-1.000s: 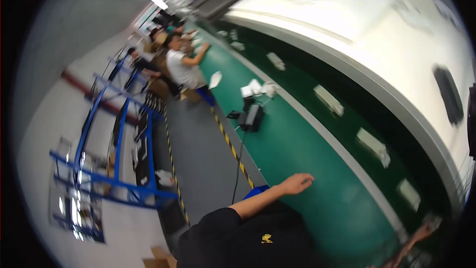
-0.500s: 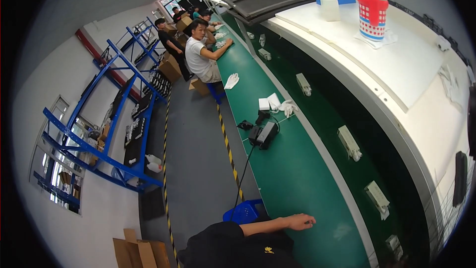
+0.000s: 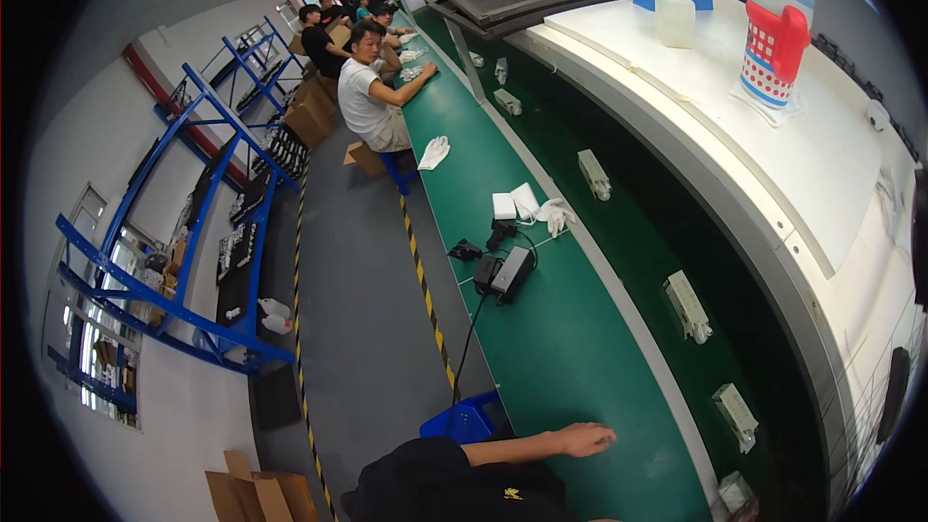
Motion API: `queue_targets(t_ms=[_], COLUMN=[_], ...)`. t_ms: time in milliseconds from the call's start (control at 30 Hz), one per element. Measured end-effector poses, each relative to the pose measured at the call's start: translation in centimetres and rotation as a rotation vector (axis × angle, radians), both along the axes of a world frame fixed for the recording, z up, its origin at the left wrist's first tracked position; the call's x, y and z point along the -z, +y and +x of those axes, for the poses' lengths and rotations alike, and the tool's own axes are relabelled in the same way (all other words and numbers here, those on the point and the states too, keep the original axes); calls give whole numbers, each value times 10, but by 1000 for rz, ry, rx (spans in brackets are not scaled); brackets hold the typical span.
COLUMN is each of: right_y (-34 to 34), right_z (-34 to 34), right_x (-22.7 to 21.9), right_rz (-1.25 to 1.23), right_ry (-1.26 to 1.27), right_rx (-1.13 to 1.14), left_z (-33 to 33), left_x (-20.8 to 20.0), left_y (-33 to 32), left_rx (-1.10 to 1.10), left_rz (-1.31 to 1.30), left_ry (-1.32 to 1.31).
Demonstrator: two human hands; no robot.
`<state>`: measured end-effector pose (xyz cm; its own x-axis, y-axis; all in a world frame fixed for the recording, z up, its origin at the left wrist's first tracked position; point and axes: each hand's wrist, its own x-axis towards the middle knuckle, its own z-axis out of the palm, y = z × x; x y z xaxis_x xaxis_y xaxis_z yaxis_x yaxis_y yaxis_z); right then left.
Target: Assembling and inspecting small white electronic components at a factory production line workstation.
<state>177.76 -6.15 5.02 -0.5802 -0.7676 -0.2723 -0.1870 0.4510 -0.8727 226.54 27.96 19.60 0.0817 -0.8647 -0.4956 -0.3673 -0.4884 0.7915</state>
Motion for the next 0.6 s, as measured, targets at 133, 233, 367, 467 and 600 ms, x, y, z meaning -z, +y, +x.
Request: queue_targets(t_ms=[133, 233, 367, 467, 600], right_y=[109, 206, 246, 254, 259], right_z=[138, 247, 312, 333, 337], right_x=[-38, -88, -110, -148, -204], right_rz=[52, -109, -142, -101, -466], right_ry=[-18, -232, -183, -44, 432], right_rx=[-222, -454, -603, -787, -1240], left_z=[-32, -42, -48, -27, 9], left_x=[-6, -8, 12, 18, -5], left_y=[-12, -25, -29, -28, -21], left_rx=[90, 133, 185, 170, 82], left_rz=[-414, -646, -533, -447, -460], left_ry=[-394, -534, -461, -294, -81])
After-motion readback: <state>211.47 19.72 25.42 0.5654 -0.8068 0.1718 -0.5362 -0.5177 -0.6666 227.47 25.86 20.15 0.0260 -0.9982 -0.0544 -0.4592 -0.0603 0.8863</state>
